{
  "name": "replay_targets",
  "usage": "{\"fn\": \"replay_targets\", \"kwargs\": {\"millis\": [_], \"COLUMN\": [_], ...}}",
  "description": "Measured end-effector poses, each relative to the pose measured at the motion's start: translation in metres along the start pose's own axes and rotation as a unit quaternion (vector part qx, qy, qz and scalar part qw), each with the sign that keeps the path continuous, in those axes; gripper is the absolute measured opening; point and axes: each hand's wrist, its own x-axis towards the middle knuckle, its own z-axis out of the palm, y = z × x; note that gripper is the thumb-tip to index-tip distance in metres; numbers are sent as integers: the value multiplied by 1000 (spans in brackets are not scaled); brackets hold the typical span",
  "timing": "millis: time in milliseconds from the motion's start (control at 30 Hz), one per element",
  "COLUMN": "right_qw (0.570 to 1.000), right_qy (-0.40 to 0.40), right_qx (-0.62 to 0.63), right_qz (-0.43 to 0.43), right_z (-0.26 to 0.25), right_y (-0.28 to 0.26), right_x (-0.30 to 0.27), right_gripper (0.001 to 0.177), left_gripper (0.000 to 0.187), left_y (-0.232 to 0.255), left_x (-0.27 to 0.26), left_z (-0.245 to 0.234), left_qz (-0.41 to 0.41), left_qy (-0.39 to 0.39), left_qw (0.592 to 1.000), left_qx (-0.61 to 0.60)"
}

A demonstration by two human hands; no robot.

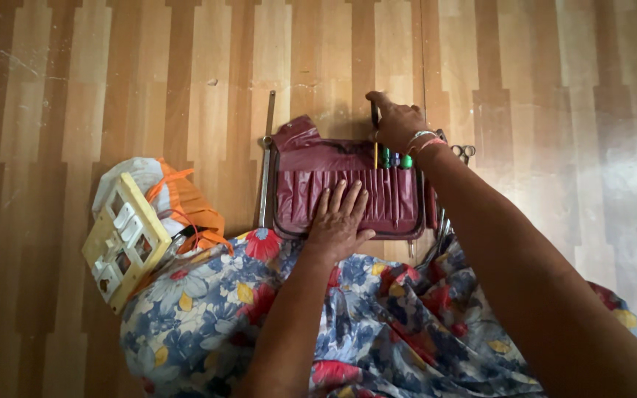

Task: The person sits on the floor and organizes various hand tools into a maroon roll-up tool kit. They place screwdrivers, pliers, and scissors into the slots, then fold the kit closed.

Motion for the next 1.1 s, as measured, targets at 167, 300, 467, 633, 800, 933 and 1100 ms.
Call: {"fn": "replay_targets", "kwargs": {"millis": [167, 300, 467, 633, 800, 933, 1100], "right_qw": [999, 999, 992, 981, 954, 956, 980], "right_qy": [1, -28, -71, -18, 153, 261, 162], "right_qx": [25, -32, -99, -177, -183, -102, 58], "right_qz": [33, -31, -27, -77, -180, -83, 102], "right_z": [6, 3, 1, 5, 25, 26, 24], "right_y": [4, 1, -22, -22, 2, 18, 72], "right_x": [1, -7, -30, -51, -71, -87, -148], "right_gripper": [78, 78, 58, 38, 51, 55, 31], "left_gripper": [92, 92, 92, 89, 89, 93, 97], "left_y": [-1, 0, -2, -4, -9, -9, -3], "left_x": [0, 4, -3, -3, -1, 2, 6], "left_z": [1, 2, 7, 10, 19, 19, 2], "left_qz": [-8, -4, 4, 28, 33, 40, 35], "left_qy": [-22, -13, -5, 55, 49, 68, 19], "left_qw": [1000, 1000, 1000, 998, 998, 997, 999], "left_qx": [-4, 12, 10, 4, 18, 16, 19]}}
